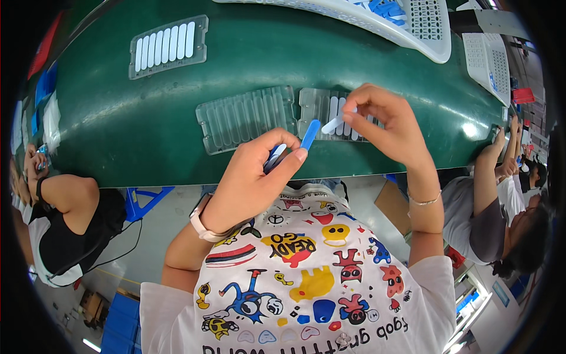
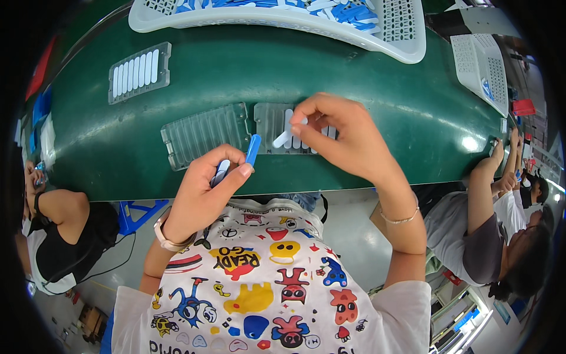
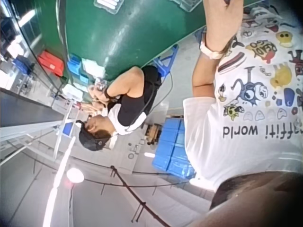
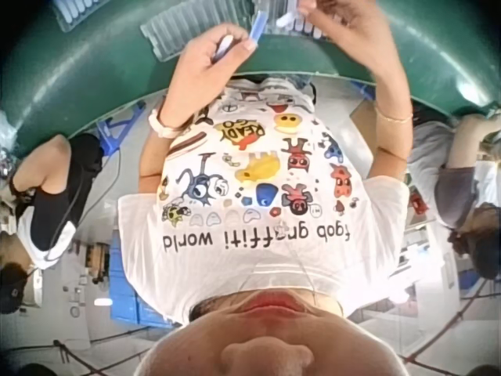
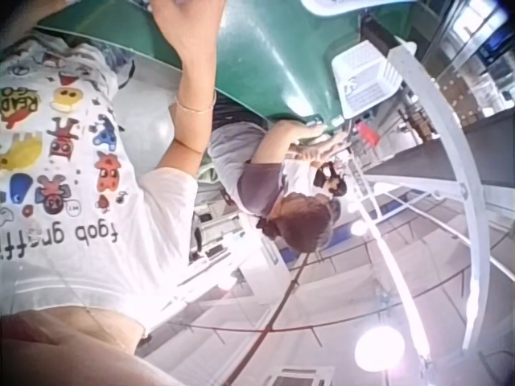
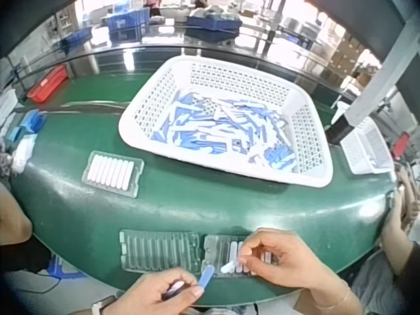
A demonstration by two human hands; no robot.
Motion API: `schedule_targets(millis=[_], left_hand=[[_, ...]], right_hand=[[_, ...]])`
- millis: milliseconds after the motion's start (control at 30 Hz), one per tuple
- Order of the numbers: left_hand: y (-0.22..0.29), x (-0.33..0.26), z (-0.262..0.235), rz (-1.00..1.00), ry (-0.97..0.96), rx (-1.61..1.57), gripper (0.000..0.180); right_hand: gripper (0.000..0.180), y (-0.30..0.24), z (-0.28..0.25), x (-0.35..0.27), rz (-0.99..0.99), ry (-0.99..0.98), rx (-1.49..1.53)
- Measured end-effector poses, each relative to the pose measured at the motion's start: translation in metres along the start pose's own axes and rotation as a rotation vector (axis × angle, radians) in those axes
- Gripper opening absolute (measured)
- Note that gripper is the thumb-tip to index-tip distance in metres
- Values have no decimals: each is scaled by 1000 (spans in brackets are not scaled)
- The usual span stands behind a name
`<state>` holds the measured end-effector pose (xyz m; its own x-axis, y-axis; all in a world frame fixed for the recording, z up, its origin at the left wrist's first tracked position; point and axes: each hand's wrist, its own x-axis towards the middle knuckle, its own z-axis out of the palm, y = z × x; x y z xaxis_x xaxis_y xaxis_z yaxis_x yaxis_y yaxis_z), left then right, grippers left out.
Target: The person takes plastic strips from a basket, peels off their blue backings by hand, and inserts the strips into slots of clear plastic trays.
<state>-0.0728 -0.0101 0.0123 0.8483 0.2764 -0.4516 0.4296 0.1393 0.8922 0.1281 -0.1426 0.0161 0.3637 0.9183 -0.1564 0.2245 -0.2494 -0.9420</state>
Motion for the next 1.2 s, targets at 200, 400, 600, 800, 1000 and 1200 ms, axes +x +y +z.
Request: schedule_targets(millis=[200,400,600,800,1000,1200], left_hand=[[1,0,-2,-3,6,10,13],[2,0,-4,-13,20,-5,13],[1,2,-4,-2,-6,-4,13],[8,4,-9,-91,-147,-232,15],[-5,4,2,129,89,-42,17],[5,5,7,249,104,295,29]], right_hand=[[19,-11,-10,33,-339,-274,-599],[29,-26,-1,41,-268,-194,-827],[31,-24,5,36,-267,-184,-760],[14,-17,7,27,-256,-335,40],[8,-21,4,32,-6,-75,-295],[17,-8,9,30,-358,17,-732]])
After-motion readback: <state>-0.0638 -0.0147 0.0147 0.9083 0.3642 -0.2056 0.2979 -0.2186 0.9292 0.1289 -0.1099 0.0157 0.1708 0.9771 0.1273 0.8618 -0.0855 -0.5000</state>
